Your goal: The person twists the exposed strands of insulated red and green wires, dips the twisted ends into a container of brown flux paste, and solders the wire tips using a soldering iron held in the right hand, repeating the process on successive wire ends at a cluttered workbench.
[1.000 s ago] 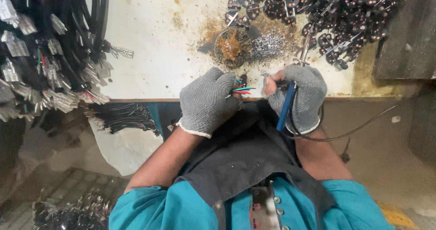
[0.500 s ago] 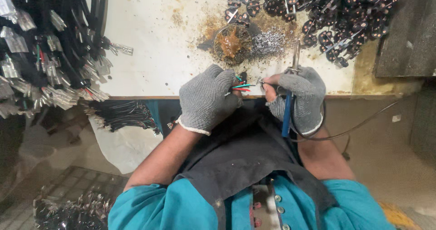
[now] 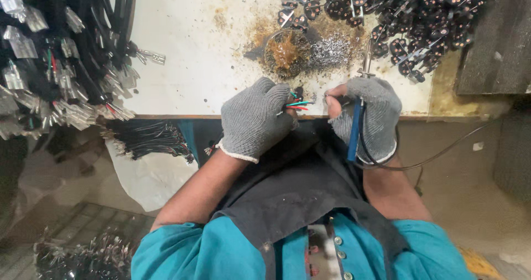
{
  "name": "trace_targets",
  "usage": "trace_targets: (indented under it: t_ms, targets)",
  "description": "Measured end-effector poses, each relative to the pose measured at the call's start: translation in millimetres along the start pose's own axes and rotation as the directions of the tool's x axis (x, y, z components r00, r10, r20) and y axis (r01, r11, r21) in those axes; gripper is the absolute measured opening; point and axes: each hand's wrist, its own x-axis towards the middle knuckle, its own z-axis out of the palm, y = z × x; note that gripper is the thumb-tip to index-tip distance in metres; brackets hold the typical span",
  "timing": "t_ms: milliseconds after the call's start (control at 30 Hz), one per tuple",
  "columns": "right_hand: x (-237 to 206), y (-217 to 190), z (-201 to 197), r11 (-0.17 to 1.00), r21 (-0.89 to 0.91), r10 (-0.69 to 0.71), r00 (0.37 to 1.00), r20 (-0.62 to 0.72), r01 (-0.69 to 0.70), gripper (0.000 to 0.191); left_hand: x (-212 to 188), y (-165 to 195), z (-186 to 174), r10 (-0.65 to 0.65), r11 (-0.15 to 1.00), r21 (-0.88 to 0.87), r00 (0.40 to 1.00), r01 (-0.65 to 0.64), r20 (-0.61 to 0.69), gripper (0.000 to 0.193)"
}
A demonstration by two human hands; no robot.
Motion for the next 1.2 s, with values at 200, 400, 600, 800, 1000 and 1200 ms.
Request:
trace_targets:
  t_ms: [200,400,600,800,1000,1200]
  targets:
    - [0,1,-2,0.998,0.057,0.003,1.000,0.013,-0.004,0.016,-1,1,-2,0.012,1.000,-0.002,1.000,-0.012,-0.010,0.024]
    - [0,5,2,0.993,0.119,0.003,1.000,-0.028,0.000,0.018,0,2,-2,0.003,1.000,0.022,1.000,-0.003,-0.008,0.022]
    - [2,-2,1,1.000,-0.030,-0.001,1.000,-0.010,0.001,0.019,-1,0,-2,0.010,1.000,0.004,1.000,-0.009,-0.022,0.025]
    - [0,-8,-15,0.985,-0.113,-0.124,0.991,0.055,0.130,0.014,0,0,0,0.002,1.000,-0.023,0.999,-0.003,-0.052,0.022]
    - [0,-30,4,0.989,-0.106,-0.099,0.992,0.075,0.107,0.010,-4,-7,-2,0.025,0.992,-0.119,0.996,-0.035,-0.084,0.022]
    - [27,-17,8,0.954,-0.054,-0.297,0.952,-0.075,0.293,0.013,-6,-8,-3,0.029,0.992,-0.124,0.998,-0.037,-0.063,0.020]
